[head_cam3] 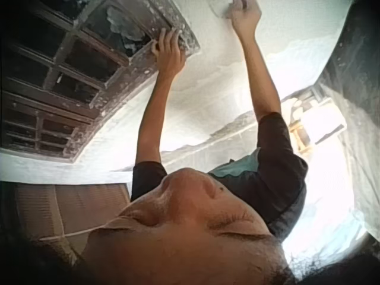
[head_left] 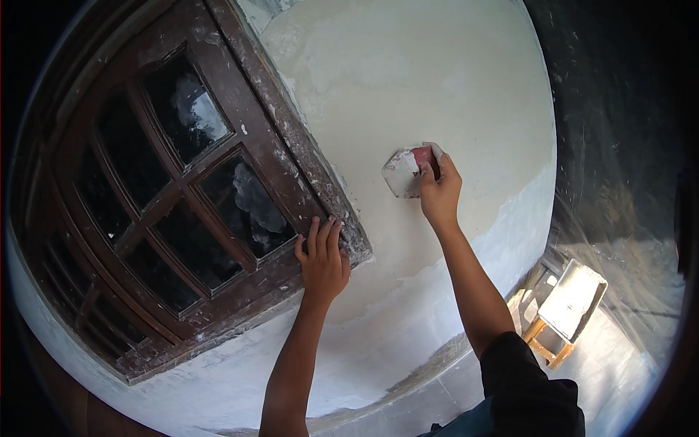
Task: The person applies wall filler to a wall surface near a window frame using a scraper.
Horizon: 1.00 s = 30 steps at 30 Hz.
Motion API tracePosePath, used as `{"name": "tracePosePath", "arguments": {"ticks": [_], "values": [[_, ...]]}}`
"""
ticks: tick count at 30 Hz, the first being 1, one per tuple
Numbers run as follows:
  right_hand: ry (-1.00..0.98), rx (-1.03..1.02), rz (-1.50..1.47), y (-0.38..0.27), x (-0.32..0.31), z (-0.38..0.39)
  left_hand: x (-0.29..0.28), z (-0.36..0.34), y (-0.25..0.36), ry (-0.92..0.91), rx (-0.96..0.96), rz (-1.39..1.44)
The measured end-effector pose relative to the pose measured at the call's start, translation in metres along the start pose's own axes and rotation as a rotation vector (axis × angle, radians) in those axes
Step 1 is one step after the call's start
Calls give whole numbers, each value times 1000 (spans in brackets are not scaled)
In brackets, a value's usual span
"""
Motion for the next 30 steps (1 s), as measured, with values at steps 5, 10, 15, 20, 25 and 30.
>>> {"name": "tracePosePath", "arguments": {"ticks": [5, 10, 15, 20, 25, 30], "values": [[-332, -164, 65, -12, 19, 21, 0, 0, -1, -17, -7, -12], [90, -71, -121, 4, 10, -1, 1, 1, 0, 4, -4, -15], [-351, -197, 100, -6, 18, 19, -2, 0, 1, -10, -7, 2], [-68, -69, -19, -10, 16, 12, 0, 2, -3, 5, -11, -1], [103, -5, 11, -19, 32, 17, -2, -1, 0, -6, -2, 2], [32, -66, -104, -18, 47, 39, 2, 1, -1, -10, 11, -8]]}}
Point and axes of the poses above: each hand's wrist, its own z-axis away from the middle knuckle, its own x-axis out of the palm, y = z × x, the point moved 1 cm from there along -z, towards the middle knuckle
